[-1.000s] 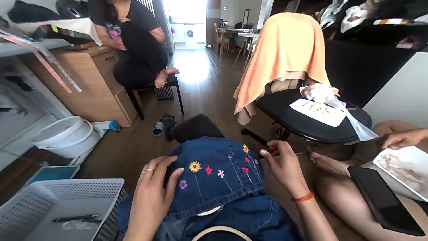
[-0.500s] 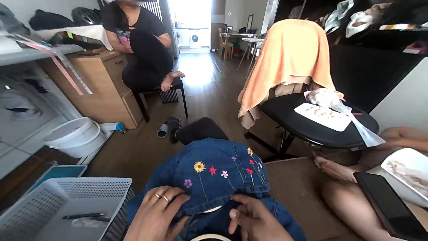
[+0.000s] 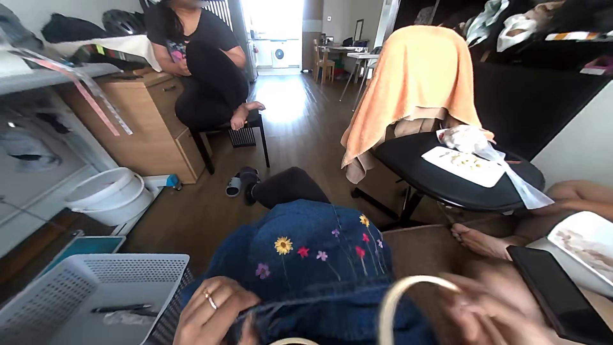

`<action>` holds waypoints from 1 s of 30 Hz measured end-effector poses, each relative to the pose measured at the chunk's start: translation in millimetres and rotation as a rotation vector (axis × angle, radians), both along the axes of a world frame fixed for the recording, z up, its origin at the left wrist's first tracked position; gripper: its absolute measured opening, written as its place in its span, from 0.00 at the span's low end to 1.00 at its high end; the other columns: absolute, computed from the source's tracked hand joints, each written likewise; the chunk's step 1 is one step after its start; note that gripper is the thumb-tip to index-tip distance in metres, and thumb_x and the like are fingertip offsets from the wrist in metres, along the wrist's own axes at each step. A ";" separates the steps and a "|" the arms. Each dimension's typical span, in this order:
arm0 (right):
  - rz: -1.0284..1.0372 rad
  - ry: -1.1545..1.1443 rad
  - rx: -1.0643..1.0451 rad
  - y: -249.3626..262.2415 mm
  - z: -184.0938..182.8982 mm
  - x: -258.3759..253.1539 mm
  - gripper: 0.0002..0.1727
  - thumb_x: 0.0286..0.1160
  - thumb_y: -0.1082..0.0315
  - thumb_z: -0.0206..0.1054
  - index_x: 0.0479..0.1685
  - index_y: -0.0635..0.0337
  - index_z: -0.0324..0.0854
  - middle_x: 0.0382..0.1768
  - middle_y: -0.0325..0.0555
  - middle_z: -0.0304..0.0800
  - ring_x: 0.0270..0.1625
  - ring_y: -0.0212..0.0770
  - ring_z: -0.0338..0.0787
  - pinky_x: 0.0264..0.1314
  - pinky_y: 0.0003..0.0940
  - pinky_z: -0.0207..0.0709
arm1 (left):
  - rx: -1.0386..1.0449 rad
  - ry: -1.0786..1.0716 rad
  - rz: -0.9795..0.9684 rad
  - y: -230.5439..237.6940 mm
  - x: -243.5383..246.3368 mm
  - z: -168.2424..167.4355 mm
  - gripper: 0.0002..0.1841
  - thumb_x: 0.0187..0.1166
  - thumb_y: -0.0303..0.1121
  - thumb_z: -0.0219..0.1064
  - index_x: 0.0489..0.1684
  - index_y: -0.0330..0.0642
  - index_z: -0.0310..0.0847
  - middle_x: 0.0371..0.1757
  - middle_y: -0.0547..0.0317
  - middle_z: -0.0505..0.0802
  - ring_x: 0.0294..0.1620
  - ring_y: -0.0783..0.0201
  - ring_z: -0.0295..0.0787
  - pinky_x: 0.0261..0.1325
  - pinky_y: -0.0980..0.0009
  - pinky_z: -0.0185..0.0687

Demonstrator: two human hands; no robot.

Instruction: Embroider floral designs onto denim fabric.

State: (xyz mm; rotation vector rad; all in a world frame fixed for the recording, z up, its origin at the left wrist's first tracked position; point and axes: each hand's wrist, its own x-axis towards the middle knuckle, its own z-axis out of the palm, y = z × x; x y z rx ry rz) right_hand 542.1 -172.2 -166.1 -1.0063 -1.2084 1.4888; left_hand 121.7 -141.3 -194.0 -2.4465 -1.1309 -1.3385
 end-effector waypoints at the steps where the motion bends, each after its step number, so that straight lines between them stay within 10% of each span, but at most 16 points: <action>1: -0.036 -0.109 0.017 -1.8 -0.3 30.2 0.15 0.78 0.62 0.55 0.38 0.35 0.89 0.17 0.20 0.84 0.13 0.17 0.75 0.13 0.16 0.69 | -0.056 0.039 -0.064 -2.0 -5.2 1.3 0.16 0.82 0.49 0.58 0.32 0.52 0.86 0.31 0.63 0.90 0.49 0.66 0.86 0.63 0.72 0.75; 6: 0.129 -0.926 -0.255 -5.3 -45.7 151.0 0.17 0.87 0.64 0.57 0.66 0.60 0.81 0.35 0.41 0.91 0.20 0.31 0.78 0.21 0.29 0.73 | -0.306 0.193 -0.070 3.3 -11.2 20.2 0.24 0.77 0.55 0.57 0.29 0.48 0.93 0.37 0.53 0.96 0.46 0.52 0.92 0.57 0.50 0.83; 8: 0.047 -1.198 -0.430 -5.0 -60.5 150.3 0.25 0.81 0.58 0.70 0.69 0.68 0.81 0.53 0.66 0.89 0.45 0.59 0.89 0.50 0.60 0.82 | -0.236 0.069 0.059 16.8 -0.4 26.2 0.18 0.79 0.46 0.58 0.33 0.48 0.94 0.38 0.56 0.96 0.47 0.55 0.92 0.53 0.53 0.85; 10: -0.079 -1.266 -0.289 1.6 -63.1 143.9 0.29 0.74 0.57 0.76 0.64 0.74 0.84 0.59 0.78 0.86 0.64 0.74 0.85 0.71 0.76 0.69 | -0.176 -0.054 0.176 42.9 10.2 27.6 0.19 0.82 0.46 0.55 0.41 0.49 0.93 0.43 0.60 0.96 0.51 0.59 0.92 0.55 0.55 0.86; 13: -0.234 -0.938 0.089 39.5 -56.5 103.7 0.19 0.83 0.63 0.64 0.63 0.66 0.86 0.57 0.57 0.93 0.59 0.49 0.92 0.65 0.50 0.84 | -0.495 -0.068 0.316 83.8 17.8 35.1 0.29 0.87 0.57 0.51 0.65 0.44 0.86 0.63 0.48 0.91 0.69 0.46 0.85 0.71 0.40 0.76; 19: -0.135 -0.463 -0.335 141.7 -40.6 -22.7 0.37 0.96 0.43 0.33 0.61 0.64 0.81 0.44 0.46 0.88 0.43 0.37 0.88 0.47 0.36 0.82 | -1.131 -0.001 0.331 122.3 42.5 46.6 0.33 0.92 0.57 0.45 0.73 0.35 0.79 0.68 0.35 0.87 0.75 0.40 0.80 0.79 0.38 0.66; 23: -0.208 -0.163 -0.365 171.4 -27.1 -60.4 0.27 0.93 0.45 0.46 0.50 0.56 0.83 0.32 0.42 0.89 0.34 0.35 0.89 0.36 0.34 0.84 | -0.824 -0.156 0.236 116.0 30.8 31.6 0.13 0.88 0.40 0.63 0.44 0.37 0.84 0.35 0.49 0.89 0.40 0.53 0.88 0.49 0.49 0.82; 30: -0.705 -0.277 0.449 147.8 21.4 -70.3 0.17 0.90 0.59 0.60 0.28 0.52 0.83 0.16 0.31 0.81 0.15 0.23 0.76 0.19 0.20 0.70 | -0.138 -0.360 0.494 104.1 -13.7 48.3 0.19 0.84 0.47 0.64 0.42 0.36 0.83 0.29 0.49 0.87 0.31 0.52 0.84 0.35 0.46 0.75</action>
